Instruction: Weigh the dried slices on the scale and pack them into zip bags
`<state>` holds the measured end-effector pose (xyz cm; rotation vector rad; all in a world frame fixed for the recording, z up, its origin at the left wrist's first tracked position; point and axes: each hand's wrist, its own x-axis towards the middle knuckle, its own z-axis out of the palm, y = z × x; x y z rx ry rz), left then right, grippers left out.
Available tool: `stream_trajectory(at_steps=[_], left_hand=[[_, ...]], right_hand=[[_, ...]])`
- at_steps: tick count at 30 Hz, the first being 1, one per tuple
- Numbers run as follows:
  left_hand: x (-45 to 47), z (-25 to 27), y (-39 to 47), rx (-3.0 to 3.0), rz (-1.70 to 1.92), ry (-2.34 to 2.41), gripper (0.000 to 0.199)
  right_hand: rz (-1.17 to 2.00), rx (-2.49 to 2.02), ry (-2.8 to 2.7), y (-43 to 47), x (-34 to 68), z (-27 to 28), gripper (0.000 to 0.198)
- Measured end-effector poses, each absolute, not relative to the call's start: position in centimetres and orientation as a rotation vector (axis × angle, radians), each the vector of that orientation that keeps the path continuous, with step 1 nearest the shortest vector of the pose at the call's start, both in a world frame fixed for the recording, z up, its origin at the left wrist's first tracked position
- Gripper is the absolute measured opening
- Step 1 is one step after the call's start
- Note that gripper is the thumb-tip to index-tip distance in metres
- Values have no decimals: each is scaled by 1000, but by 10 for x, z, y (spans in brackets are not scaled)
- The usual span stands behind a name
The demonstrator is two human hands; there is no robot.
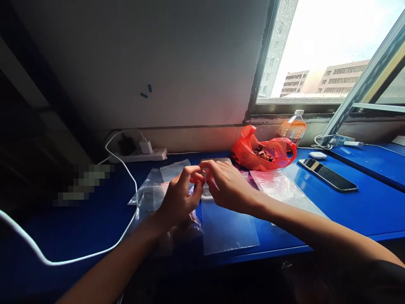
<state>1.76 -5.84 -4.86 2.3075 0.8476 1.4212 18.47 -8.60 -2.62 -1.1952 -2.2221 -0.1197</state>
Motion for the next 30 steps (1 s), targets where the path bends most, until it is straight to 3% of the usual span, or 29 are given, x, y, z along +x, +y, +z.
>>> stream_trajectory(at_steps=[6, 12, 21, 30], left_hand=[[19, -50, -56, 2179, 1437, 823, 26], [20, -45, -58, 2256, 1422, 910, 10], [20, -25, -66, 2315, 1567, 948, 10], [13, -22, -59, 2266, 1767, 890, 5]], right_hand=[[-163, -1132, -2088, -85, 178, -31, 31], [-142, -1126, -2051, -85, 180, -32, 32], [9, -1157, -2008, -97, 198, -8, 41], [-192, -1142, -1946, -111, 235, 3, 21]])
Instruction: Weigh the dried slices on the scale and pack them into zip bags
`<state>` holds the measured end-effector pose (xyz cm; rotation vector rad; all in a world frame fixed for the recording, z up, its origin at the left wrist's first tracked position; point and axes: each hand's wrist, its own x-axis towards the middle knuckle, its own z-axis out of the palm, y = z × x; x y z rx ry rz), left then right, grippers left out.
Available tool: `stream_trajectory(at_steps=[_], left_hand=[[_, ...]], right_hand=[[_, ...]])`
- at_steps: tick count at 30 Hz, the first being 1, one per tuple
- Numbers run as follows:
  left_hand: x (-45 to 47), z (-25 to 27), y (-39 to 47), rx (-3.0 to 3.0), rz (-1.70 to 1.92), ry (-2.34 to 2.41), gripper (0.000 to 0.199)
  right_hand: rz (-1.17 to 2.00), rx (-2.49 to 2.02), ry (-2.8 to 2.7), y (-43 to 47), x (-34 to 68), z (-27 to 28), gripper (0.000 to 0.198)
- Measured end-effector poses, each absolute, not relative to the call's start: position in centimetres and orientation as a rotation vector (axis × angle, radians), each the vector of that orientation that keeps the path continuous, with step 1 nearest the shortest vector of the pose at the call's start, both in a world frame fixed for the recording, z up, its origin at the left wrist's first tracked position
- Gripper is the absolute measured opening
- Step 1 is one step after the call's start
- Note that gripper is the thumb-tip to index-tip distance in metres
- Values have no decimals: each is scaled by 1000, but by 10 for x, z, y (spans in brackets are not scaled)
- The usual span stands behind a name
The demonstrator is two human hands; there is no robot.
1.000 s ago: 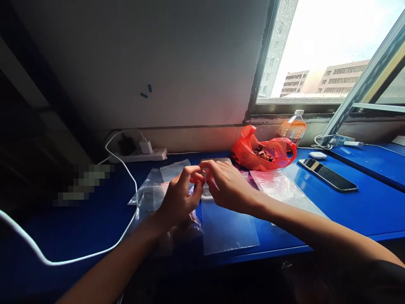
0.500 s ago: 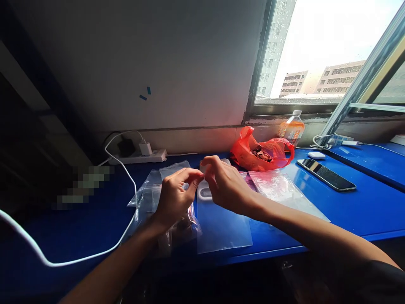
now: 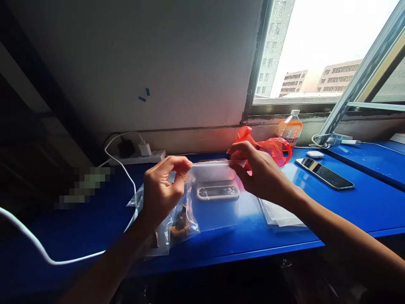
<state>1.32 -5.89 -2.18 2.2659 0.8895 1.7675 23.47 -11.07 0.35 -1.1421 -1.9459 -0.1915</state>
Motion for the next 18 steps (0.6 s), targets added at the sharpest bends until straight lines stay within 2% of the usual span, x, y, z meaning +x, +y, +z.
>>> stream_trajectory(at_steps=[5, 8, 10, 14, 18], left_hand=[[10, -13, -55, 2214, 1815, 858, 4], [-9, -3, -43, 1973, 1976, 939, 6], [-19, 1, -36, 1782, 1982, 948, 6], [-6, 4, -46, 1744, 1712, 778, 7], [19, 12, -67, 1826, 1534, 692, 13]], right_hand=[[-348, -1224, -1866, -113, 265, 3, 18], [-421, -1350, -1663, -112, 297, -5, 15], [-283, -1376, -1555, -113, 309, -12, 14], [209, -1120, -1639, -117, 282, -12, 37], [284, -983, -1527, -121, 244, 7, 18]])
